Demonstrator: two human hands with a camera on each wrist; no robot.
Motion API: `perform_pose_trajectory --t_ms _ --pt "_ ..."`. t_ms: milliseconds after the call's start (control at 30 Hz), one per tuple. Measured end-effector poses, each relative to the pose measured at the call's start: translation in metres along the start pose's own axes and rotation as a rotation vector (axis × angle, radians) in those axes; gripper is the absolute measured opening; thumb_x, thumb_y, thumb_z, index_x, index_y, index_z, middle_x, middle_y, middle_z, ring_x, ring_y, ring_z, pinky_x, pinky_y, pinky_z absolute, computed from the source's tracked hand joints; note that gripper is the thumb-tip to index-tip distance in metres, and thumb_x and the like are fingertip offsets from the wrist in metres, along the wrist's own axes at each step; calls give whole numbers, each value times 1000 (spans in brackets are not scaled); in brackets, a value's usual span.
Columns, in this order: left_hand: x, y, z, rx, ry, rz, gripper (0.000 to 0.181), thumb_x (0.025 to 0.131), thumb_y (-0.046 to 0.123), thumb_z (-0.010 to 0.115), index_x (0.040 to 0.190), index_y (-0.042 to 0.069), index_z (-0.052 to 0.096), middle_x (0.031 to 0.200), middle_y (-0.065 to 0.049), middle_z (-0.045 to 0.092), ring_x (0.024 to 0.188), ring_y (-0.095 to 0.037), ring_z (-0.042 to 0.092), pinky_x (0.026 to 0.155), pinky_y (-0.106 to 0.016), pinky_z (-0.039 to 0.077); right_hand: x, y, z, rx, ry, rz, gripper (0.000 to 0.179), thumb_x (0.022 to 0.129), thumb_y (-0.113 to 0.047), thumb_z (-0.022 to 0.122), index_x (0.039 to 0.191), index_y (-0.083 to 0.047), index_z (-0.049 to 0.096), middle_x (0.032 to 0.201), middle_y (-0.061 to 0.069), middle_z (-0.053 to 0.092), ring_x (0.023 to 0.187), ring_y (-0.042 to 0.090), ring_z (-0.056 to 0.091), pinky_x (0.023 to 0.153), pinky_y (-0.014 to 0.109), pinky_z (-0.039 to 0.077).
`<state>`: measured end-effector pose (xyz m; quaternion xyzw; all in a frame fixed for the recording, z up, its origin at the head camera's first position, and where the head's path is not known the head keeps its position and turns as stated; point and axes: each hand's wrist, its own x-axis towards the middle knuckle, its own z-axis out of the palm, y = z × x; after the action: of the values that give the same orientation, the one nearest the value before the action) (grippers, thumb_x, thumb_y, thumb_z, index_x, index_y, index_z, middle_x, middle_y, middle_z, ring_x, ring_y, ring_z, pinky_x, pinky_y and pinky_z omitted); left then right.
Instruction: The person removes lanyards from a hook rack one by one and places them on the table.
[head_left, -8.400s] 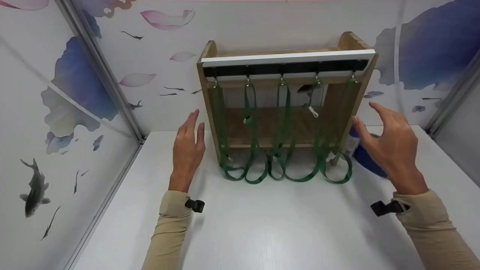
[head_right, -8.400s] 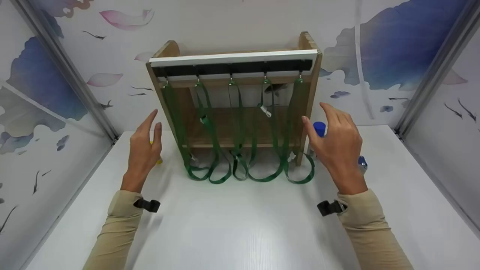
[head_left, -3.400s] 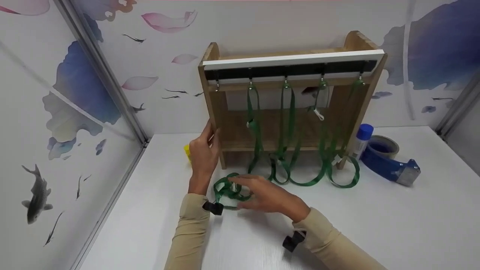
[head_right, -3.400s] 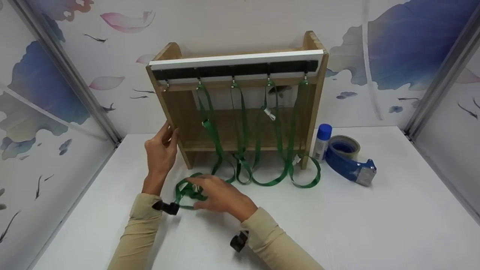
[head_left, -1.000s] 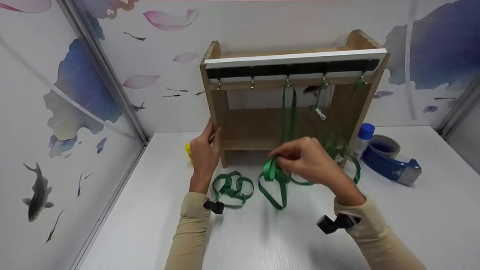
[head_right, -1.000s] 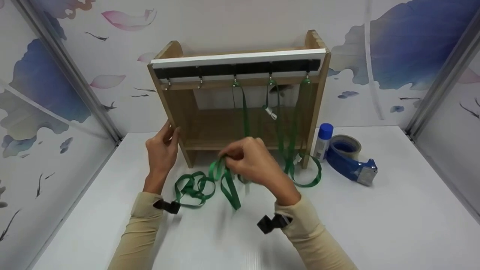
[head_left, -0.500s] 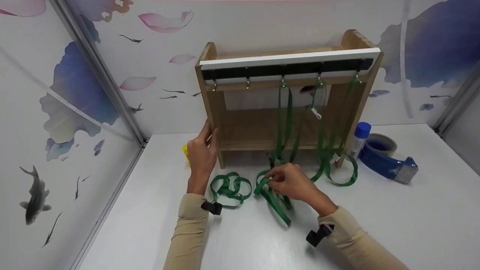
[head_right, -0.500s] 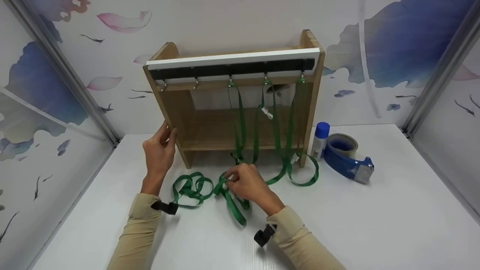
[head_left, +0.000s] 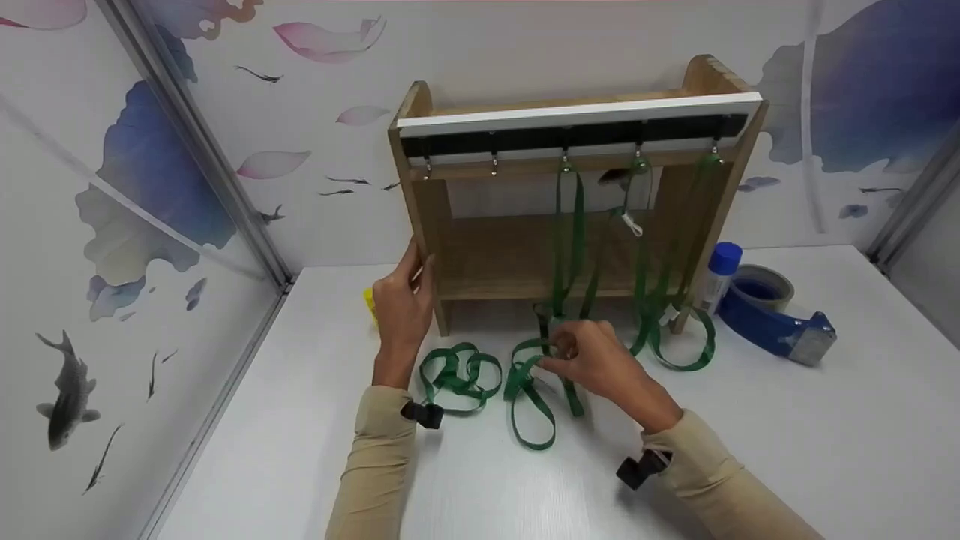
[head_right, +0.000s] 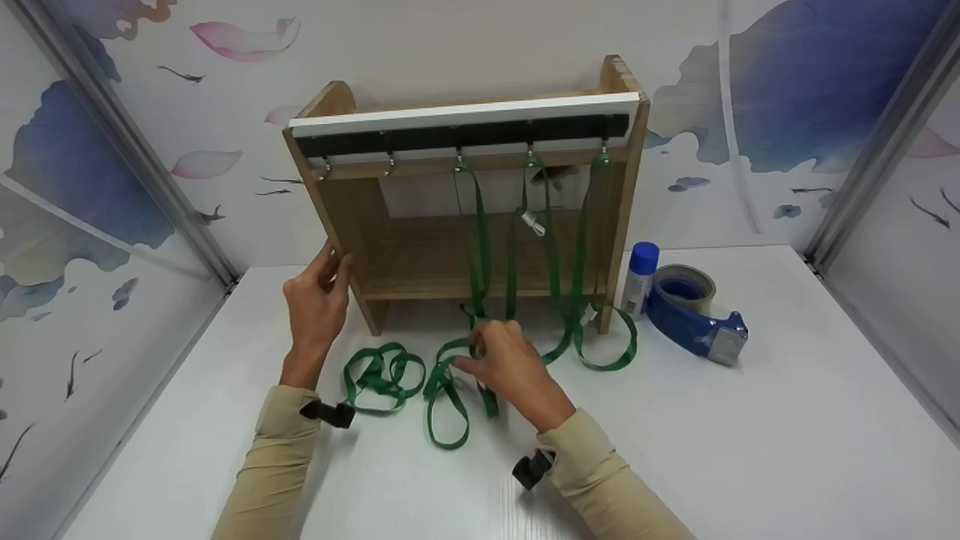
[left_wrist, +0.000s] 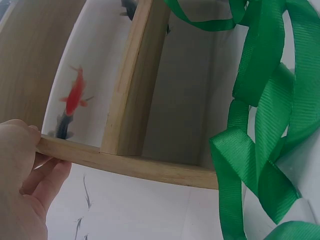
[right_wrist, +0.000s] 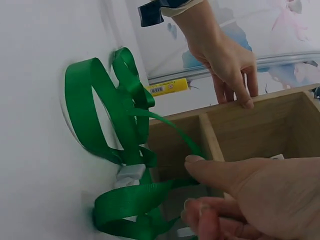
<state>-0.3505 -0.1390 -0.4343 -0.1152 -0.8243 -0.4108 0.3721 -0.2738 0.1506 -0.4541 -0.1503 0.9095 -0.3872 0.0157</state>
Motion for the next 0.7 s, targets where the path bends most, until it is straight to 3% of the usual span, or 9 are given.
perform_pose_trajectory --t_ms 133,200,267,333,433,567,633,700 --pt "1 0 -1 8 -4 -14 51 109 25 67 157 11 57 144 -12 71 124 -30 75 92 -41 68 -3 -5 -4 -86 -26 133 33 88 -26 93 108 -2 81 79 8 71 68 16 62 56 26 53" --pt "1 0 -1 16 -6 -23 51 109 25 67 157 11 57 144 -11 71 125 -29 75 92 -38 67 -5 -7 -2 -110 -83 203 31 88 -31 93 100 -5 80 71 6 63 65 16 58 53 25 46" --pt "0 0 -1 21 -8 -28 51 109 26 67 157 11 57 144 -10 71 125 -28 75 92 -36 67 -6 -10 1 -118 -149 222 32 88 -36 93 94 -8 77 68 3 57 65 16 55 54 26 42" --pt "0 1 -1 20 -9 -30 51 109 26 67 157 11 57 144 -10 71 125 -28 75 92 -36 67 -8 -12 6 -120 -213 203 38 87 -42 92 95 -9 75 71 1 55 69 16 55 56 28 41" --pt "0 1 -1 16 -15 -32 51 109 26 67 157 12 57 144 -10 71 125 -28 75 93 -36 67 -12 -17 12 -161 -284 141 60 81 -52 95 114 -5 76 86 3 62 83 19 57 67 35 47" --pt "0 1 -1 12 -19 -37 51 110 26 67 158 13 57 146 -9 70 126 -28 74 93 -36 67 -24 -26 21 -269 -303 59 94 74 -52 100 144 0 65 130 13 68 118 28 63 97 50 59" --pt "0 1 -1 12 -18 -36 51 110 26 67 158 13 57 146 -9 70 126 -27 74 93 -35 67 -29 -29 27 -299 -277 1 89 77 -40 100 145 3 63 140 18 66 126 33 64 105 56 59" --pt "0 1 -1 11 -16 -28 51 109 26 67 157 12 58 146 -9 70 126 -27 74 93 -35 67 -33 -31 34 -297 -236 -71 66 82 -21 96 137 3 69 133 18 70 119 33 68 96 55 63"
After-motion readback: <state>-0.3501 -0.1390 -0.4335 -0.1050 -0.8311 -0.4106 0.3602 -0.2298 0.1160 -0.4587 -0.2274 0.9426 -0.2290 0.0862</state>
